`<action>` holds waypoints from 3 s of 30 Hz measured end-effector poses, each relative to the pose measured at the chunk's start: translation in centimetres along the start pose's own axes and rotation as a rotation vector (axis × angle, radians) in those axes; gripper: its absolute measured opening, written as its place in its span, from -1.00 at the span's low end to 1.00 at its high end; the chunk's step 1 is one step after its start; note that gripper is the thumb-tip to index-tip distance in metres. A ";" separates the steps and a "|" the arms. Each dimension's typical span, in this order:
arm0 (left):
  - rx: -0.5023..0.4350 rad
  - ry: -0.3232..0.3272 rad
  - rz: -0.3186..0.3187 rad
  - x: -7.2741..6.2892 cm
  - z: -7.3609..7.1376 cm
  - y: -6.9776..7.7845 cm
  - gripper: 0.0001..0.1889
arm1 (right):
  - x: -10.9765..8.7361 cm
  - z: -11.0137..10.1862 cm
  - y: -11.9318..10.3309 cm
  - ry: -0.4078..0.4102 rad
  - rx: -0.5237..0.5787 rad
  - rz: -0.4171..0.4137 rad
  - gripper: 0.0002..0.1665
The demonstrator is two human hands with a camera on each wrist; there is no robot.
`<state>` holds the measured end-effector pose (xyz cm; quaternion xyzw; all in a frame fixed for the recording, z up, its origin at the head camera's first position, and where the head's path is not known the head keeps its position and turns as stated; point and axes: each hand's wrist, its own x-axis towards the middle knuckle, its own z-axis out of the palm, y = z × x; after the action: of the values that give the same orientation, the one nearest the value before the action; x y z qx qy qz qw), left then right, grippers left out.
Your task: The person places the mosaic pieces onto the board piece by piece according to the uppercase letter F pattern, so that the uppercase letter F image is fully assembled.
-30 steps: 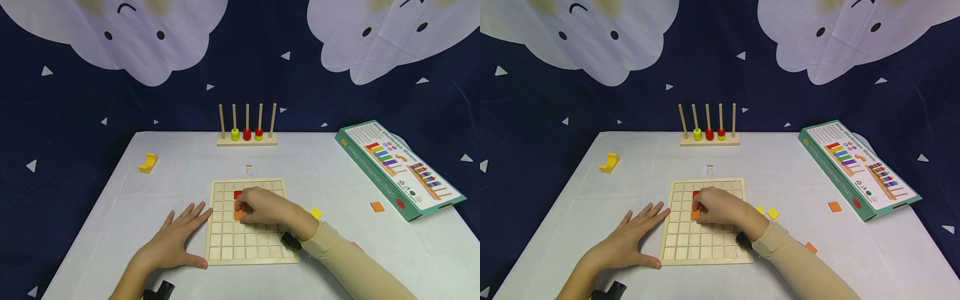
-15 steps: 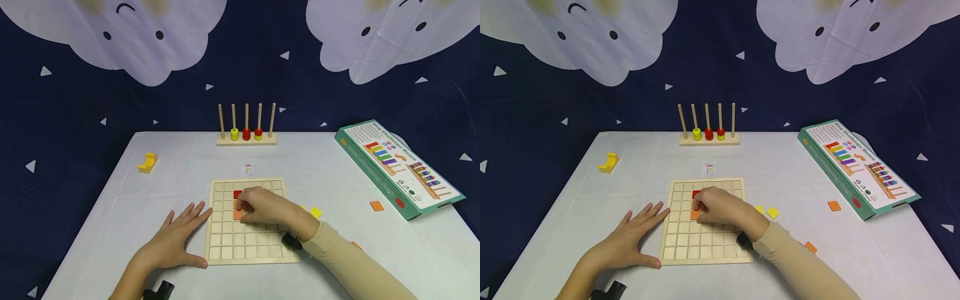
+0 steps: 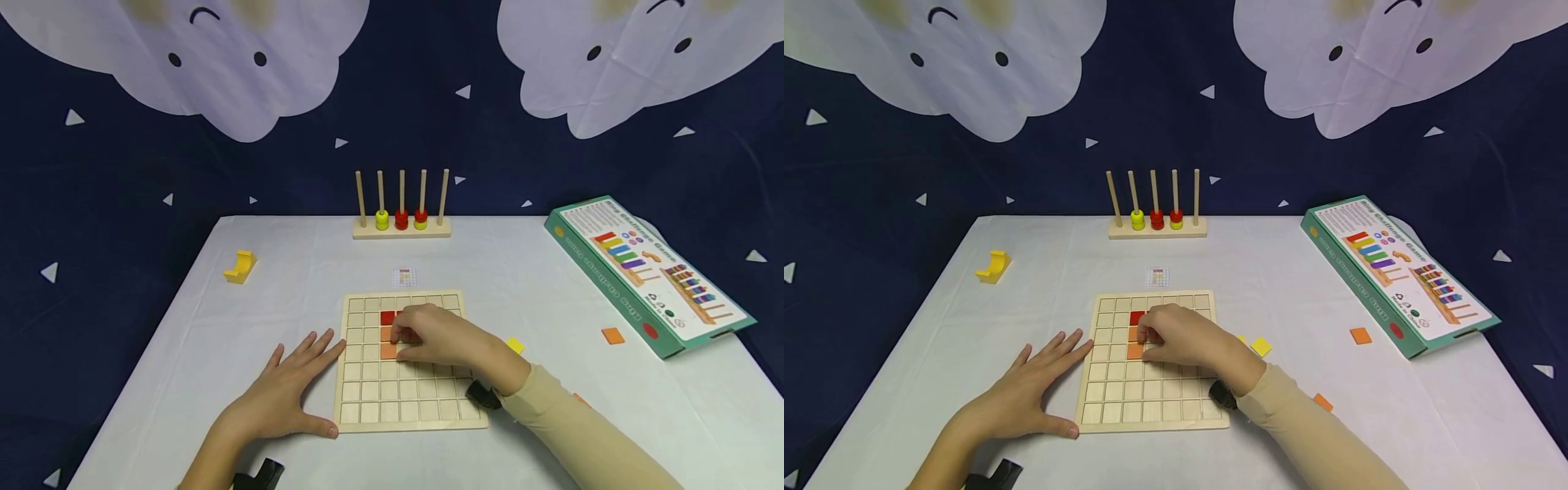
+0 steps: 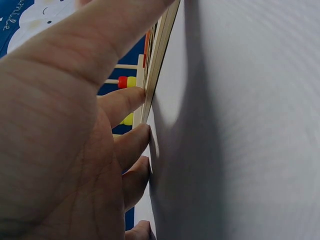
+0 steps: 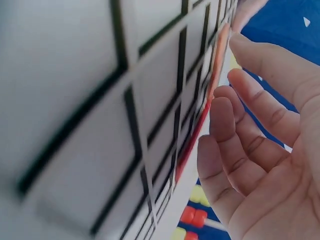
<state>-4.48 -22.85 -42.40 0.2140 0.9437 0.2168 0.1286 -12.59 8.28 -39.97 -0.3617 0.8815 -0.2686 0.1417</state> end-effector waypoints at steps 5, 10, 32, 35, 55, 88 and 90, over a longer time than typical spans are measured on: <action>-0.007 -0.012 -0.017 0.1 -0.1 0.1 0.39 | -1.8 -1.7 1.1 0.044 0.033 0.024 -0.78; -0.012 -0.015 -0.023 0.1 -0.1 0.1 0.39 | -4.4 -3.9 2.6 0.097 0.039 0.072 -0.73; -0.027 -0.021 -0.023 0.1 -0.1 0.1 0.38 | -19.8 -5.9 8.0 0.116 0.006 0.306 -0.55; -0.021 -0.020 -0.020 0.1 -0.1 0.1 0.38 | -21.5 -5.6 8.9 0.115 0.035 0.320 -0.54; -0.015 -0.013 -0.029 0.2 0.3 0.0 0.37 | -25.3 -3.4 12.1 0.095 0.264 0.205 -0.52; -0.017 -0.019 -0.024 0.1 0.0 0.1 0.38 | -24.6 -2.7 12.0 0.146 0.232 0.131 -0.55; -0.015 -0.018 -0.021 0.1 -0.1 0.2 0.38 | -24.5 -2.7 12.0 0.143 0.237 0.138 -0.55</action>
<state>-4.53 -22.67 -42.26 0.2052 0.9431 0.2205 0.1408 -3.40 33.90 -43.31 -0.2609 0.8743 -0.3852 0.1386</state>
